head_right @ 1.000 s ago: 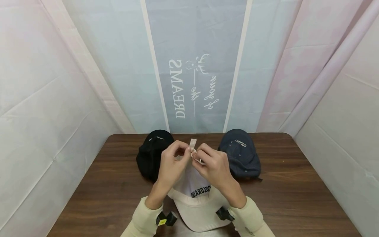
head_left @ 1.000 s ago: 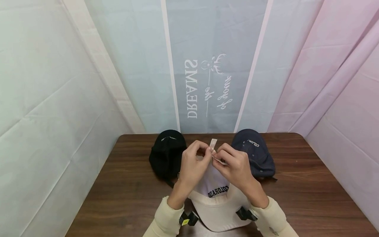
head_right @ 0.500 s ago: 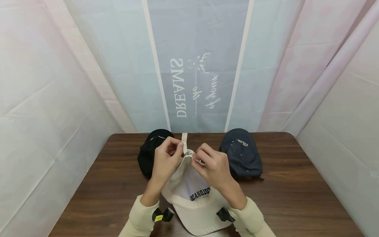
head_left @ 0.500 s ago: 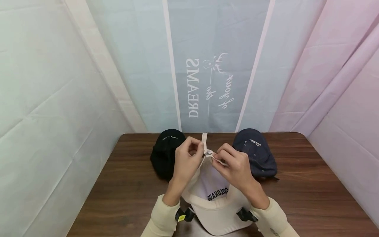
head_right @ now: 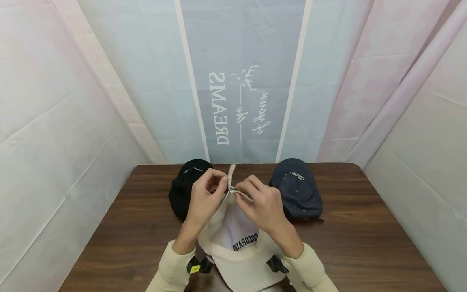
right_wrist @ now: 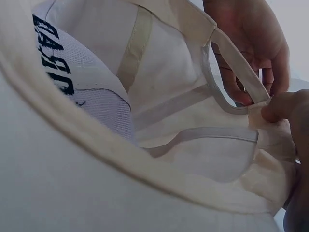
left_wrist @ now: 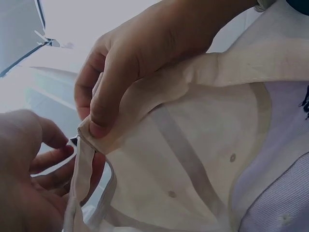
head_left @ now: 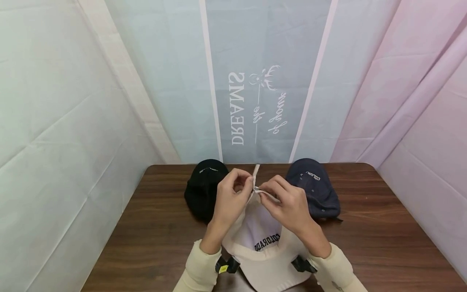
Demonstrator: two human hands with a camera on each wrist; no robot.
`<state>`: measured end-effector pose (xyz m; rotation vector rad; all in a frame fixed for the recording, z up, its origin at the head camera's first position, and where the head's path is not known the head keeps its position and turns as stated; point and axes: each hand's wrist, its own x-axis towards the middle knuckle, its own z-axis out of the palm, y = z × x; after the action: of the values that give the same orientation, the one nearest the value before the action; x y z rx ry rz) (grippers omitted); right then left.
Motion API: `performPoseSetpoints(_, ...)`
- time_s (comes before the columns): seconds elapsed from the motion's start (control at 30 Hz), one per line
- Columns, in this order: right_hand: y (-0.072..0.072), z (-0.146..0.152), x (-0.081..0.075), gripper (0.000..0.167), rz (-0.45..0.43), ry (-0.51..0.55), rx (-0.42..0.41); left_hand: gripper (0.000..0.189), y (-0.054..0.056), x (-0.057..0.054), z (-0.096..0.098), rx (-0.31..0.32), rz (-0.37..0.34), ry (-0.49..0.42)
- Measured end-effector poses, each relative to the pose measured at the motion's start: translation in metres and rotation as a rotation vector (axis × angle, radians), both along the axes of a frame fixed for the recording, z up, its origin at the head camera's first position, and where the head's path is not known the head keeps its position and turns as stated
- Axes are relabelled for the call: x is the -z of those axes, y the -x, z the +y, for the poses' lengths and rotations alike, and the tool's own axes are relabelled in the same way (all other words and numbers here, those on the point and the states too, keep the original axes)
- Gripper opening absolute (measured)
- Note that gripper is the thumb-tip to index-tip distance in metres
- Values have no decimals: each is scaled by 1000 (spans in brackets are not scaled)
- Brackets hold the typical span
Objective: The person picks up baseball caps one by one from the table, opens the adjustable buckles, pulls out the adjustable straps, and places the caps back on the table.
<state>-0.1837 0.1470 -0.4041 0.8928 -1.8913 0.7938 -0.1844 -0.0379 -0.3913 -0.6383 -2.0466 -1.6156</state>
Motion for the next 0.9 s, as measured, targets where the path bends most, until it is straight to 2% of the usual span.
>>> performPoseSetpoints(0.07, 1, 0, 0, 7, 13, 2, 9, 5, 0, 0, 0, 49, 32, 9)
performPoseSetpoints(0.2, 4, 1, 1, 8, 45, 29, 26, 21, 2, 2, 1, 157, 111, 63)
performPoseSetpoints(0.27, 5, 2, 1, 10, 50, 41, 30, 27, 2, 3, 1, 183, 138, 95)
performPoseSetpoints(0.33, 5, 2, 2, 12, 51, 50, 31, 28, 2, 3, 2, 179, 158, 118)
performPoseSetpoints(0.6, 6, 2, 2, 15, 62, 73, 22, 17, 3, 3, 2, 65, 197, 156)
performPoseSetpoints(0.9, 5, 4, -1, 18, 44, 140, 53, 19, 3, 3, -1, 40, 194, 149)
